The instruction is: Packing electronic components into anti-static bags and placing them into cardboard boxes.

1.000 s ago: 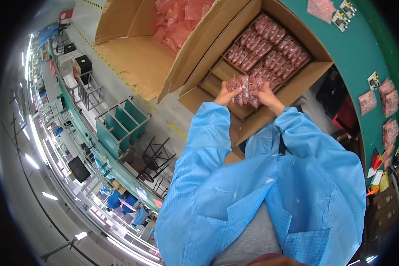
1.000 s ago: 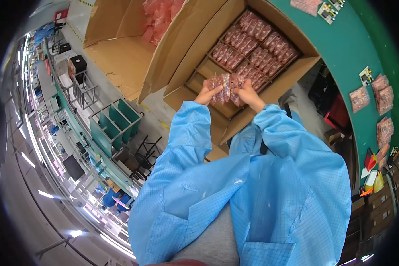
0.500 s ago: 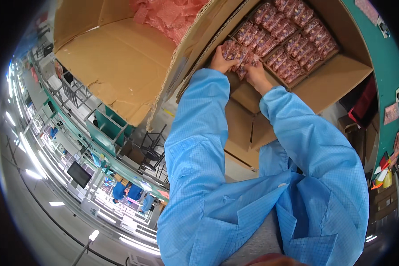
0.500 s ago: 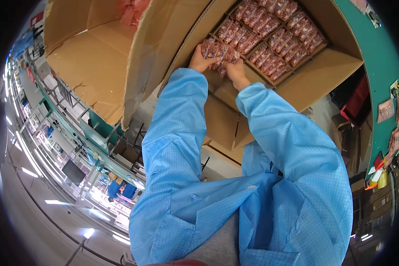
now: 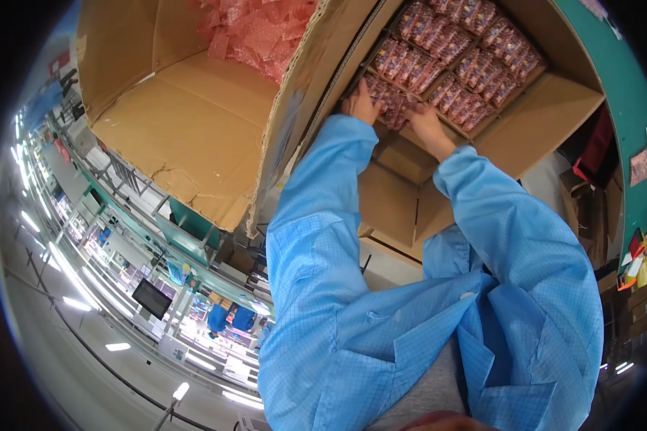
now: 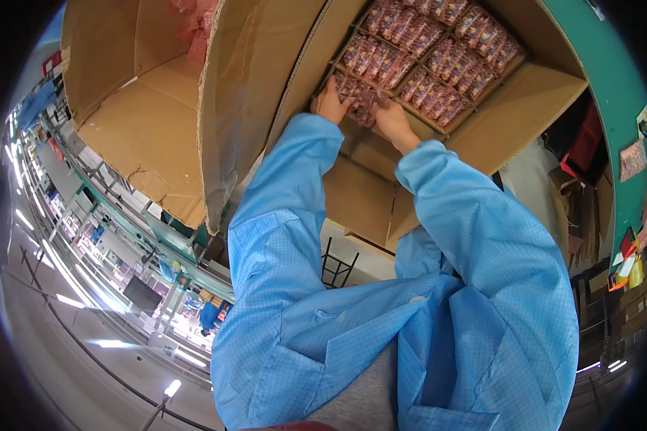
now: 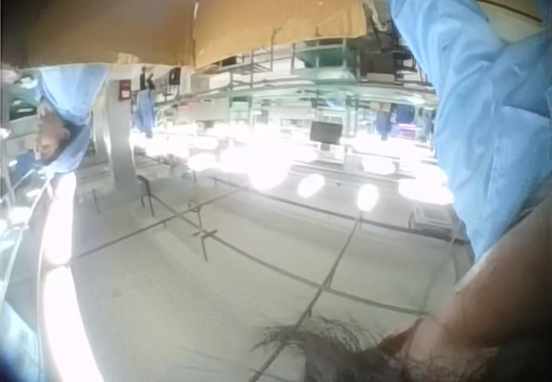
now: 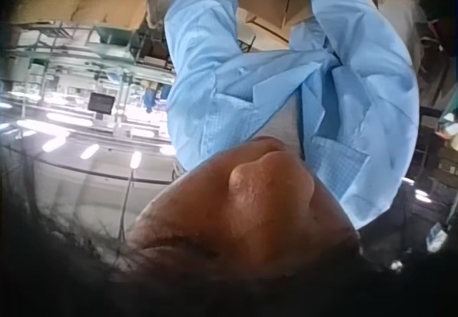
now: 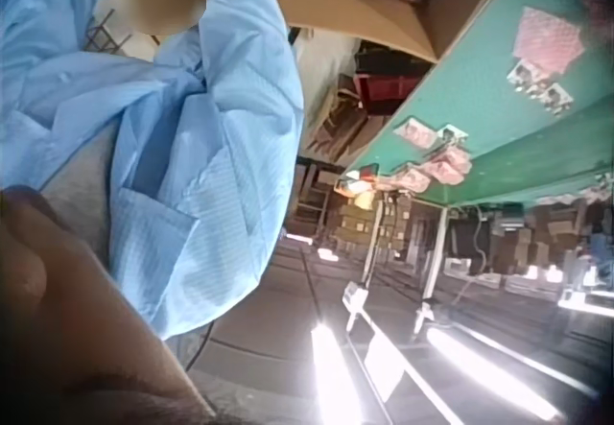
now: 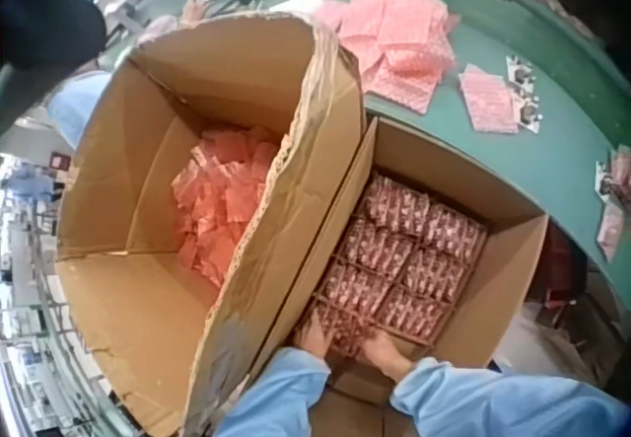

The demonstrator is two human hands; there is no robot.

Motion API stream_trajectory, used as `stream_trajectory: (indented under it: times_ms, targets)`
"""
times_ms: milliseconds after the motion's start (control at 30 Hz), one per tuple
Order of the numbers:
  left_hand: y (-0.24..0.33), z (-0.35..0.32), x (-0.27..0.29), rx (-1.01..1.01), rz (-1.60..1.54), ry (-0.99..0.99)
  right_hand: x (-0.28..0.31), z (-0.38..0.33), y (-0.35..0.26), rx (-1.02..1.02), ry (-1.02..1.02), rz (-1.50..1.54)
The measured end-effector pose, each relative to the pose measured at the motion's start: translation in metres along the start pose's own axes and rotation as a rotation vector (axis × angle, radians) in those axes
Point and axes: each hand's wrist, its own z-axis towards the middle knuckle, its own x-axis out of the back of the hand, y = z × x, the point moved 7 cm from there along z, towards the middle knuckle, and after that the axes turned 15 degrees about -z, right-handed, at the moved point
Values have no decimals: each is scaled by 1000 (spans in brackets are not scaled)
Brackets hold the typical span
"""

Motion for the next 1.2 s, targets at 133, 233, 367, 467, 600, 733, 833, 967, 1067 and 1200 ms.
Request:
stream_trajectory:
  times_ms: [133, 233, 367, 467, 600, 733, 833, 967, 1067, 1200]
  targets:
    - [34, -39, 12, -167, 68, 228, 41, -57, -8, -46, -164, 206]
    - [71, -67, -10, -242, 320, 233, 80, -88, 24, -171, -217, 113]
    - [53, -67, -50, -85, 64, 176, 105, -112, 24, -104, -227, -4]
    - [48, -53, -64, -184, 134, 116, 123, -129, 11, -1, -286, 17]
    - [44, -55, -76, -323, 322, 43, 151, -186, -35, -1, -418, 118]
    - [56, -53, -88, -148, 388, -199, 236, -228, -28, -16, -396, 225]
    - [25, -60, -59, 124, -292, 66, 317, -233, -24, -30, -438, 444]
    - [175, -70, -33, -106, -416, 542, 515, -277, -23, 336, -138, 897]
    - [330, -68, -58, -253, -595, 461, 682, -291, 21, 472, 339, 911]
    - [539, -35, -145, -579, -634, 140, 818, -299, 30, 278, 1043, 358]
